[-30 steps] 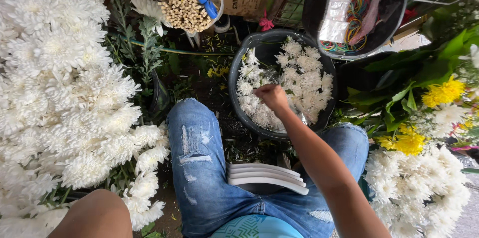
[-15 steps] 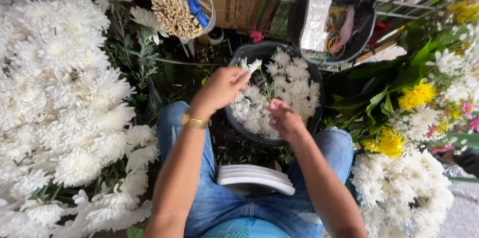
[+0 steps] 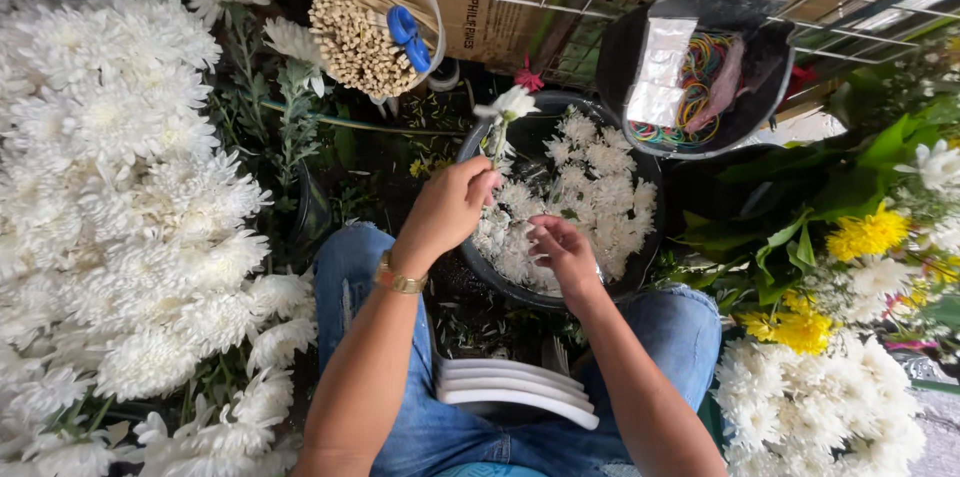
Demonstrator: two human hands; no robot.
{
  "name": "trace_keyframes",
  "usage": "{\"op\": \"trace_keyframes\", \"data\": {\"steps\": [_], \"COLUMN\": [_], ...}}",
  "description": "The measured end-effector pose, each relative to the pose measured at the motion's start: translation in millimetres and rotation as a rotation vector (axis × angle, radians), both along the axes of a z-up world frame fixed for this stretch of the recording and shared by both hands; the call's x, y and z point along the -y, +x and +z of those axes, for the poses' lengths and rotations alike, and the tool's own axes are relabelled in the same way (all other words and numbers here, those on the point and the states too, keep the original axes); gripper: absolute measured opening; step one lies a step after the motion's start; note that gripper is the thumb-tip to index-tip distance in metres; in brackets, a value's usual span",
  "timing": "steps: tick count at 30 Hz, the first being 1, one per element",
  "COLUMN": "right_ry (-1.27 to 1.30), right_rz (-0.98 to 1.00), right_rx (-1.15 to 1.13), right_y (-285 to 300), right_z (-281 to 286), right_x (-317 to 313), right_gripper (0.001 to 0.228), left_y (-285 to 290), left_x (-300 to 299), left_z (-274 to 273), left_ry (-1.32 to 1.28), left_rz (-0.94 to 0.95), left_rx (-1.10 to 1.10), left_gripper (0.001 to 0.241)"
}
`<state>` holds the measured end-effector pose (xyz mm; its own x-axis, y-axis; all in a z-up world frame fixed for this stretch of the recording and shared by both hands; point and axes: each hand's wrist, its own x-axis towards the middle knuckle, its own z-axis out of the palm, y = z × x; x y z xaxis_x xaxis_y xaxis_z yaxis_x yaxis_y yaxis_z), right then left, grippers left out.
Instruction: The person prepares flowers by hand, picking individual blossoms from a pile and placing them into a dark bucket filled with other flower heads.
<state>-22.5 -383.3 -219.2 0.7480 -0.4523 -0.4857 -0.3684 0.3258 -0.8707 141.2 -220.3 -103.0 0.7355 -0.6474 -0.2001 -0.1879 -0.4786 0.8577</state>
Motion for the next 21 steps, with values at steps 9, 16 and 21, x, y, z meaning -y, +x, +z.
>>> {"op": "trace_keyframes", "data": {"steps": [9,16,21], "right_ry": [-0.783,-1.465,-1.014], "right_rz": [0.829,0.527,0.719], "right_rx": [-0.399,-0.202,-0.694], "right_y": [62.1,171.1,192.3], "right_z": [-142.1,-206.8,-196.0], "right_x": [46.6,113.1,114.2], "right_gripper": [0.022,0.03,0.052], "left_y": [33.9,33.0,35.6], "left_x": [-11.8,1.2,6.8], "left_z": [-18.4,-11.4,-3.4], "left_ry": [0.45,0.441,0.419], "left_rz": [0.153,0.179,0.18], "left_rx": [-0.12,-0.215,-0.23], "left_gripper": [0.038,0.041,0.037]}}
